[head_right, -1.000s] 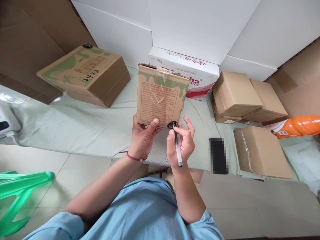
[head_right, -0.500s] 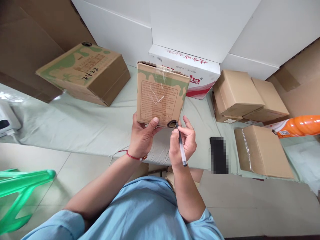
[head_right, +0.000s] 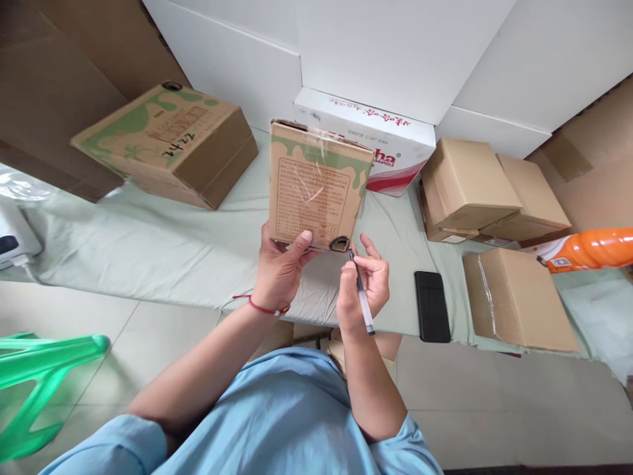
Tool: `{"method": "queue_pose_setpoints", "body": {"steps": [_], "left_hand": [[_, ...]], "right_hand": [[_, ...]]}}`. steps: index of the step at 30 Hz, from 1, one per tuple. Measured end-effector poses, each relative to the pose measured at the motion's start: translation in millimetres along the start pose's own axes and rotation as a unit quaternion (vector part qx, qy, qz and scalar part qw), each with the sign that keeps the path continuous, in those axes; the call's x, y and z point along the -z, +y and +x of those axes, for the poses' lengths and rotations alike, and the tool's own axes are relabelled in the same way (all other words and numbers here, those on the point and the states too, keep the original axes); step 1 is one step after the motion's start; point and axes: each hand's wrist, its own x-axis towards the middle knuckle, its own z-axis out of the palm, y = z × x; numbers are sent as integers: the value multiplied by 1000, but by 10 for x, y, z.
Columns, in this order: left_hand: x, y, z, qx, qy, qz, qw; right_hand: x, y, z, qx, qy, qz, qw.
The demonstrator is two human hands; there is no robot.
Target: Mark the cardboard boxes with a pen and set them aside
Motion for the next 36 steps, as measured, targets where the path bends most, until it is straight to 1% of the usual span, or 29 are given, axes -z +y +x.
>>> {"method": "queue_pose_setpoints", "body": {"steps": [3, 5, 6, 8, 9, 11, 12, 14, 16, 18, 19, 20, 22, 23, 24, 25, 27, 29, 32, 36], "left_hand": [[26, 23, 22, 3, -1, 1, 1000], [66, 47, 46, 5, -4, 4, 1000], [92, 59, 59, 5, -6, 7, 1000], [152, 78, 82, 3, -11, 11, 1000], [182, 84, 91, 2, -13, 13, 1000], [235, 87, 99, 4, -17, 16, 1000], [257, 86, 100, 7, -17, 18, 1000], [288, 81, 96, 14, -17, 20, 1000], [305, 79, 91, 17, -16, 16, 1000], [315, 82, 91, 15, -15, 15, 1000], [317, 85, 92, 14, -15, 16, 1000], [319, 88, 93, 13, -13, 19, 1000], [319, 89, 92, 11, -9, 25, 1000], [316, 86, 87, 10, -8, 26, 1000], [310, 81, 80, 11, -8, 25, 1000], [300, 76, 69, 15, -10, 23, 1000], [271, 66, 41, 28, -19, 16, 999], [230, 66, 13, 40, -26, 9, 999], [170, 87, -12, 49, -20, 2, 999], [138, 122, -15, 54, -12, -4, 998]], "right_hand": [[159, 89, -5, 34, -1, -30, 999], [355, 186, 34, 88, -15, -105, 990], [472, 242, 64, 123, -32, -153, 980], [715, 362, 130, 187, -89, -256, 944], [827, 422, 156, 206, -123, -302, 923], [1001, 536, 183, 208, -193, -373, 883], [1057, 587, 183, 195, -221, -398, 869], [1113, 664, 164, 155, -261, -427, 852], [1138, 700, 144, 112, -292, -431, 846], [1200, 691, 134, 75, -315, -420, 848], [1262, 674, 130, 63, -311, -418, 851], [1348, 652, 124, 53, -291, -427, 855], [1575, 611, 92, 31, -212, -477, 852], [1700, 598, 61, 12, -169, -514, 841], [1820, 592, 22, -15, -134, -551, 823], [1925, 592, -23, -49, -114, -584, 802], [2068, 607, -112, -125, -110, -630, 759], [2114, 625, -162, -180, -121, -648, 730], [2081, 634, -110, -216, -119, -663, 707], [2062, 620, 86, -271, -134, -665, 683]]}}
